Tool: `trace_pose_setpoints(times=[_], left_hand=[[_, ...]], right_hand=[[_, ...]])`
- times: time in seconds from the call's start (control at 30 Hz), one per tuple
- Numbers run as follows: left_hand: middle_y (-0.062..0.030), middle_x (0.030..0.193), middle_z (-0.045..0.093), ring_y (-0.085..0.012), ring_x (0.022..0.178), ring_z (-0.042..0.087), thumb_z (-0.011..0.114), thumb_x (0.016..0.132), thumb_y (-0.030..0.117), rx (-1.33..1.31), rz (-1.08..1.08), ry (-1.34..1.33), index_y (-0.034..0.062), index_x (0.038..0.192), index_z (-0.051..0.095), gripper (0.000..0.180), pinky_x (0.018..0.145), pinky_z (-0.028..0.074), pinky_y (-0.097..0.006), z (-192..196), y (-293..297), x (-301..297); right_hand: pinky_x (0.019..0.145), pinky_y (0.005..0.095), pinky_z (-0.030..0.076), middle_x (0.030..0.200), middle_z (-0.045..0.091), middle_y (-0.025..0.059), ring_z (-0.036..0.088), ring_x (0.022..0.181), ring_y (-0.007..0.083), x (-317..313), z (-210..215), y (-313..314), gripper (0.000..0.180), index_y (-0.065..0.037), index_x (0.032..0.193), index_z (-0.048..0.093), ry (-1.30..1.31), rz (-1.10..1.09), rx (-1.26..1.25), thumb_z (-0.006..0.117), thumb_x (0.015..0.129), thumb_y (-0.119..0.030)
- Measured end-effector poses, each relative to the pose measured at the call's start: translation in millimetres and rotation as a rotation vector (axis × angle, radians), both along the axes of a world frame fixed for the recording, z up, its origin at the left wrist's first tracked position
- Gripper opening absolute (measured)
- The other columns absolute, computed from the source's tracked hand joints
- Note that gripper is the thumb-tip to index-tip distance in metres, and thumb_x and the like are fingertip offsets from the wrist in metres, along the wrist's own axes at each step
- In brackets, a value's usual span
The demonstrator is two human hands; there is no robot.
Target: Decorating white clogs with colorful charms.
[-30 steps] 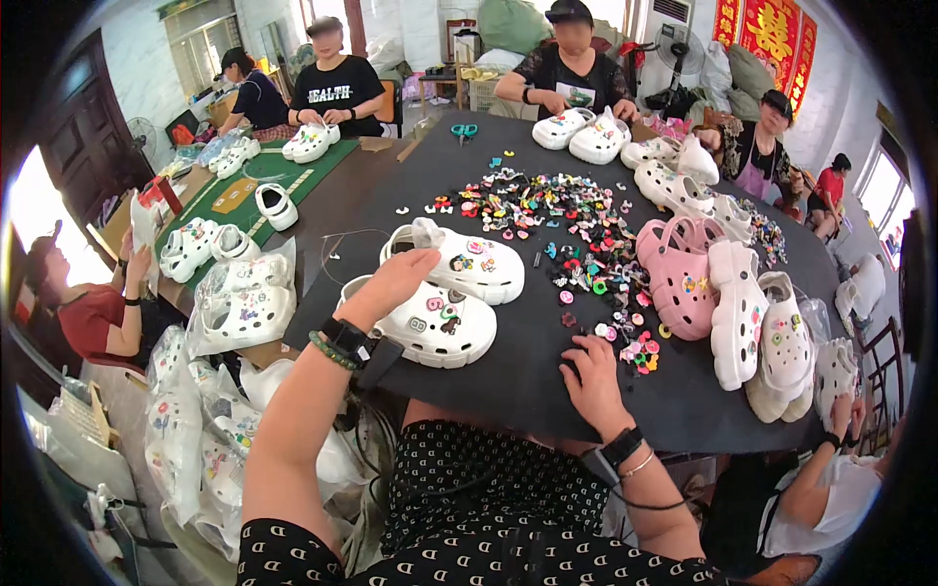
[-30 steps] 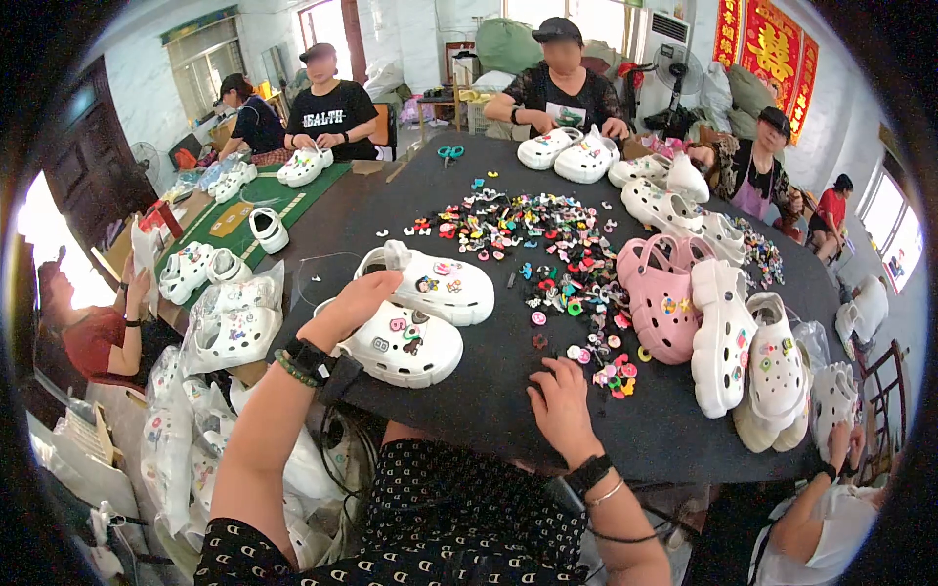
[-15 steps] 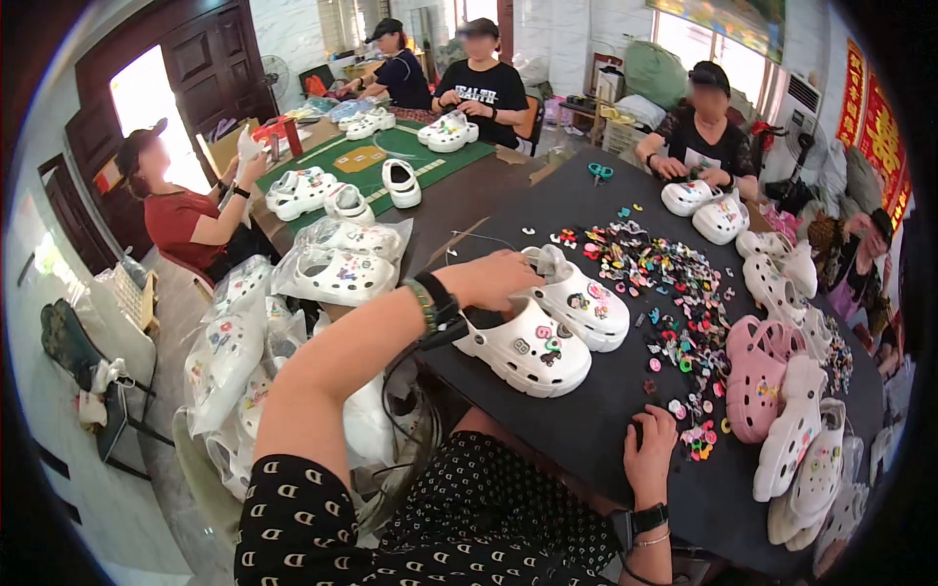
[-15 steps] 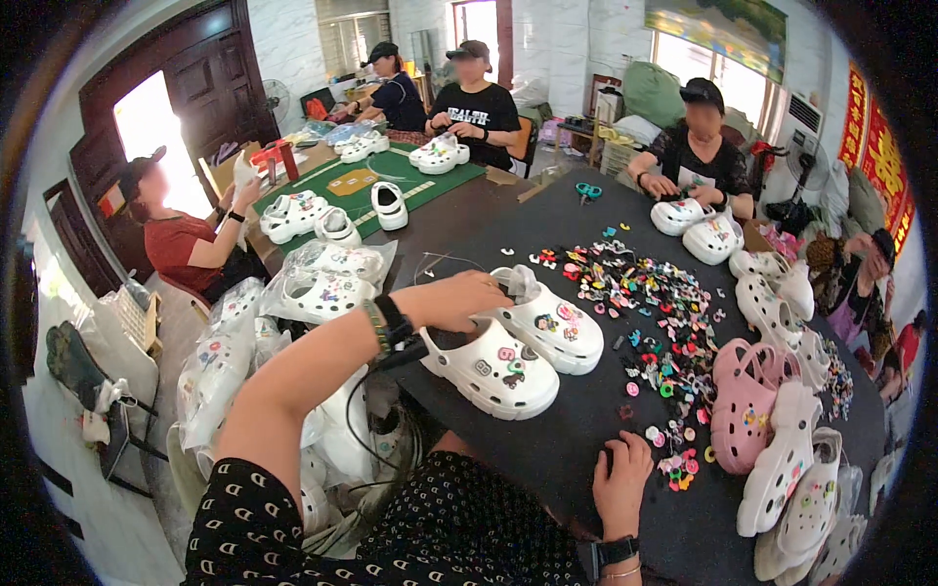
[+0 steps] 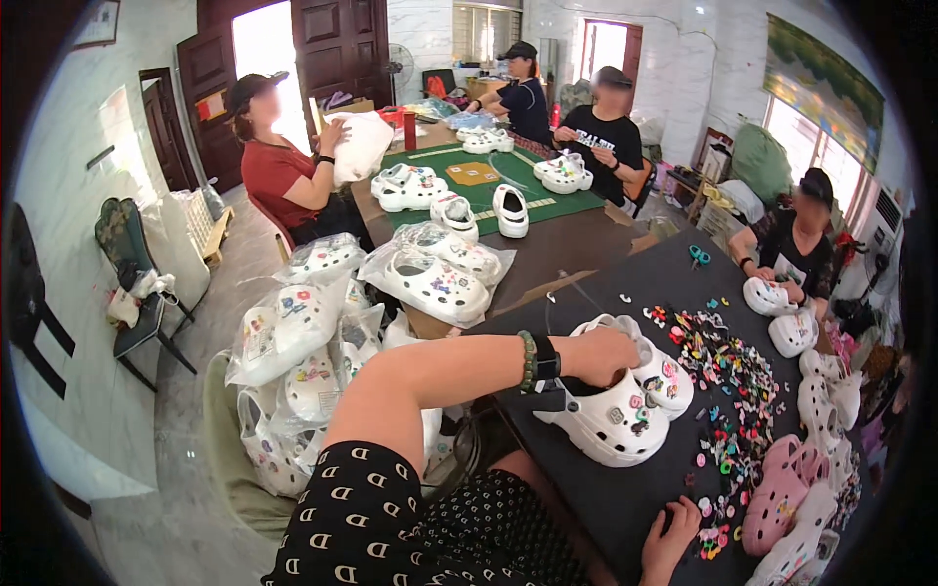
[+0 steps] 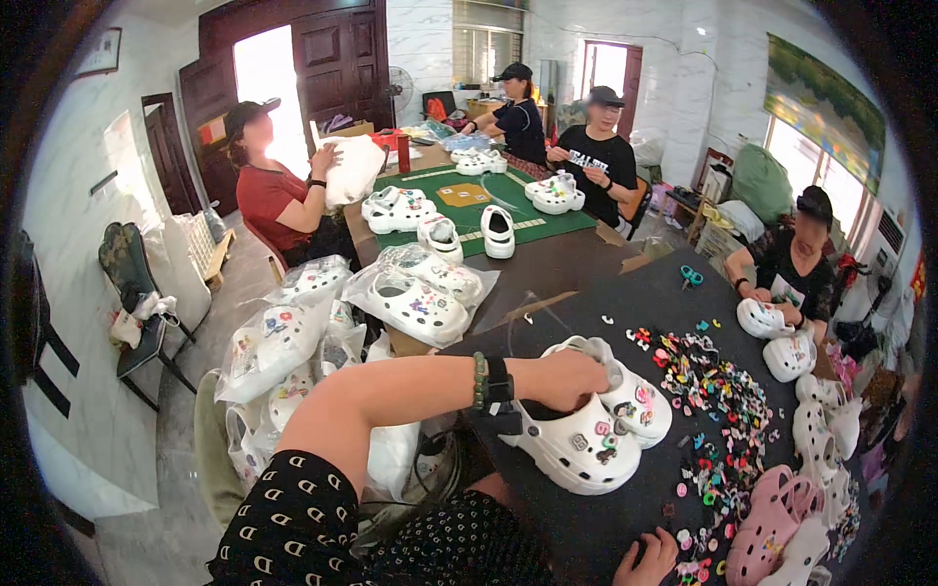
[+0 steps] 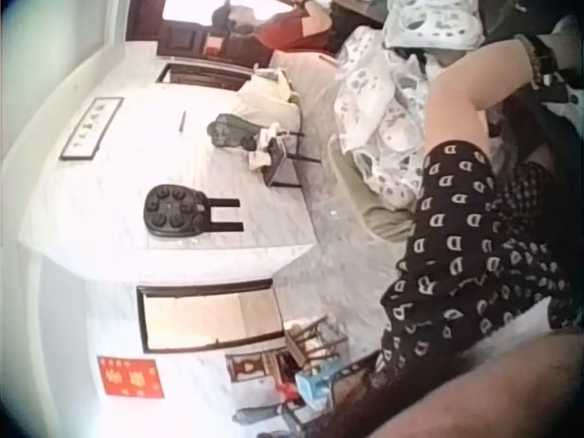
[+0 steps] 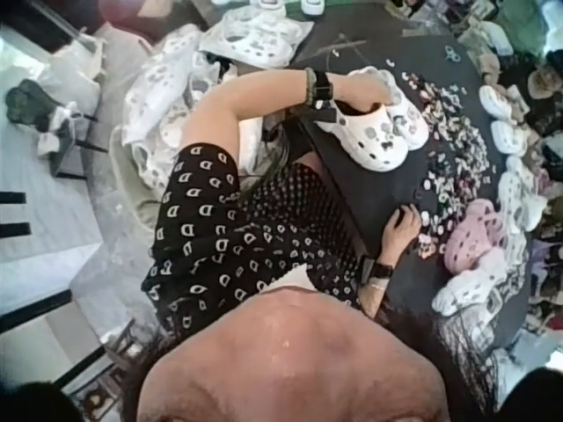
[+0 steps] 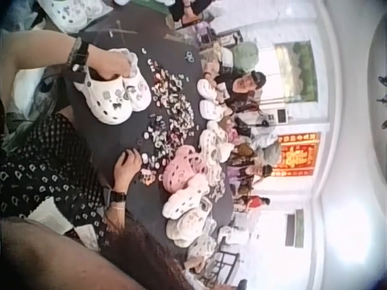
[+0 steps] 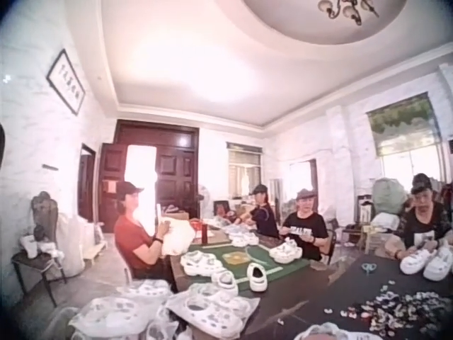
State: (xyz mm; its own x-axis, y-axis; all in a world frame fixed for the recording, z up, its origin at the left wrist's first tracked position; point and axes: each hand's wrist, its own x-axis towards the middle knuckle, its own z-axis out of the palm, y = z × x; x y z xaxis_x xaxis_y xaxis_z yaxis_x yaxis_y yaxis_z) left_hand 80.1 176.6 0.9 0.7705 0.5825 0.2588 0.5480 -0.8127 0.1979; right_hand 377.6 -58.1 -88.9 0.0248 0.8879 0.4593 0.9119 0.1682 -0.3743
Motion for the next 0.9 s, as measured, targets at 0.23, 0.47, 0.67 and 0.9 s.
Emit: trace_pose_setpoints(times=[0.23,0.47,0.67,0.9], left_hand=[[-0.0183,0.086,0.067,-0.0391,0.087,0.063,0.066,0.077,0.029,-0.029,0.383,-0.071,0.0066,0.084,0.068,0.023,0.076,0.049,-0.049,54.4,44.3,-70.9],[-0.0205,0.082,0.066,-0.0376,0.082,0.066,0.061,0.078,0.017,0.638,0.878,-0.208,0.0005,0.083,0.068,0.018,0.074,0.052,-0.046,84.7,182.4,-181.6],[-0.0210,0.104,0.066,-0.0377,0.102,0.060,0.062,0.082,0.019,0.562,0.709,-0.265,0.0033,0.106,0.068,0.030,0.089,0.047,-0.046,41.4,186.4,-276.4],[-0.0165,0.111,0.064,-0.0332,0.107,0.059,0.065,0.084,0.008,0.128,0.607,-0.374,-0.0007,0.110,0.064,0.027,0.092,0.045,-0.040,-47.3,50.0,-136.7]], right_hand=[[0.097,0.0470,0.036,0.116,0.052,0.0187,0.047,0.112,0.0377,-2.3,1.4,-1.9,0.020,-0.001,0.099,0.055,-0.006,-0.041,-0.034,0.061,0.081,-0.002],[0.098,0.0469,0.036,0.117,0.051,0.0166,0.047,0.114,0.0360,-11.9,16.1,-0.7,0.023,-0.004,0.100,0.054,0.026,-0.051,-0.080,0.062,0.078,-0.001],[0.093,0.0459,0.039,0.113,0.057,0.0135,0.052,0.111,0.0344,-7.7,12.0,12.7,0.022,-0.007,0.097,0.061,0.079,0.003,0.036,0.067,0.075,-0.008],[0.092,0.0442,0.040,0.115,0.056,0.0114,0.051,0.114,0.0304,7.3,-2.3,5.9,0.022,-0.007,0.100,0.060,0.015,-0.047,0.034,0.066,0.080,-0.014]])
